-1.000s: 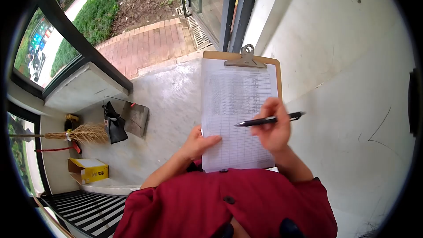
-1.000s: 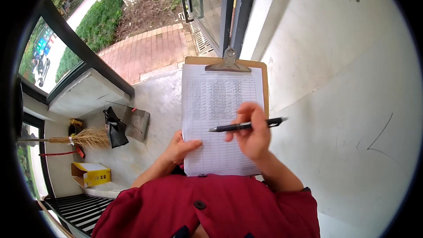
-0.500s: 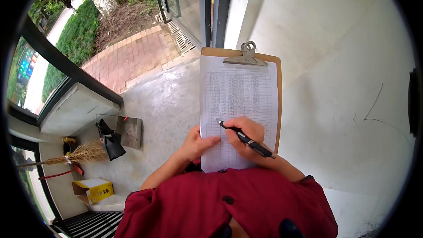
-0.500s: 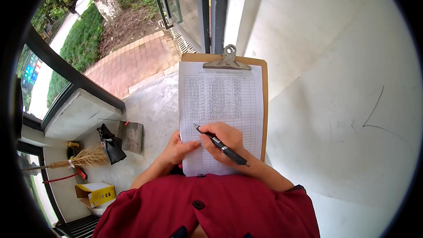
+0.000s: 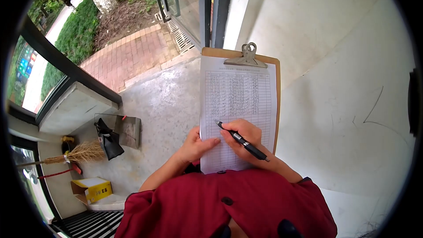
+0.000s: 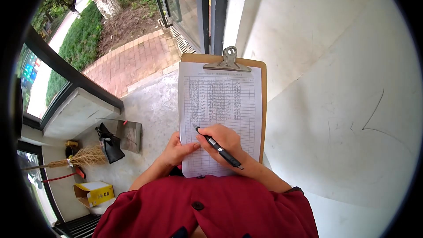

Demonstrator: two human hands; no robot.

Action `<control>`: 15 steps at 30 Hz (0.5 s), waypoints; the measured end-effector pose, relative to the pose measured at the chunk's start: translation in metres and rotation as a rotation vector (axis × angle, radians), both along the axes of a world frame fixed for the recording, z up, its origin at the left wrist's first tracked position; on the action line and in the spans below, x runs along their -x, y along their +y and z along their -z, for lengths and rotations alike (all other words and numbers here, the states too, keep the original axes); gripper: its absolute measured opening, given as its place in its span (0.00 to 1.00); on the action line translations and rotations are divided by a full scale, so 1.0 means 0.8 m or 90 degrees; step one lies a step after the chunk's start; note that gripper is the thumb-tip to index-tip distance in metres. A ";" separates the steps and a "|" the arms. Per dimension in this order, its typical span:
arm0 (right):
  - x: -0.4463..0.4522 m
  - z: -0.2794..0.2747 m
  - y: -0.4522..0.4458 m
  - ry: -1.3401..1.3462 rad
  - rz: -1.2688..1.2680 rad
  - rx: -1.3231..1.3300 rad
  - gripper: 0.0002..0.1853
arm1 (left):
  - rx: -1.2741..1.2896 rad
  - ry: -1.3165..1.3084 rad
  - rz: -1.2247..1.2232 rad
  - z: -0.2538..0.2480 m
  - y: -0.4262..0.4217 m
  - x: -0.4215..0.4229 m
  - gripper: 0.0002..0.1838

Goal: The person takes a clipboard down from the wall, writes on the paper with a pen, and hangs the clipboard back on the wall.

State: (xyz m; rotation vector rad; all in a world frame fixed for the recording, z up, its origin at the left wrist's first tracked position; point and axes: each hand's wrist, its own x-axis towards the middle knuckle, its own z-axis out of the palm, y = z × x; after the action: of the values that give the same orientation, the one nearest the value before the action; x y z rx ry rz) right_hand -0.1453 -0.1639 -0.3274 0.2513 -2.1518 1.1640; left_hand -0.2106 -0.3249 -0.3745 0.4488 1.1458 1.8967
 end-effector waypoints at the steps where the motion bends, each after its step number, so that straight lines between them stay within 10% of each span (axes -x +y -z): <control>1: 0.000 0.001 0.000 -0.004 0.000 -0.004 0.09 | 0.003 -0.001 0.000 0.000 -0.001 0.000 0.15; 15: 0.005 0.008 0.002 -0.006 -0.006 0.014 0.09 | 0.041 0.003 -0.011 -0.003 0.000 0.003 0.15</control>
State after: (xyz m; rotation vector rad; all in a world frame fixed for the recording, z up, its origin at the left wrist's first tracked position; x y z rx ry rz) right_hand -0.1496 -0.1626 -0.3338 0.2464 -2.1478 1.1951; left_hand -0.2131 -0.3249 -0.3718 0.4083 1.2138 1.8692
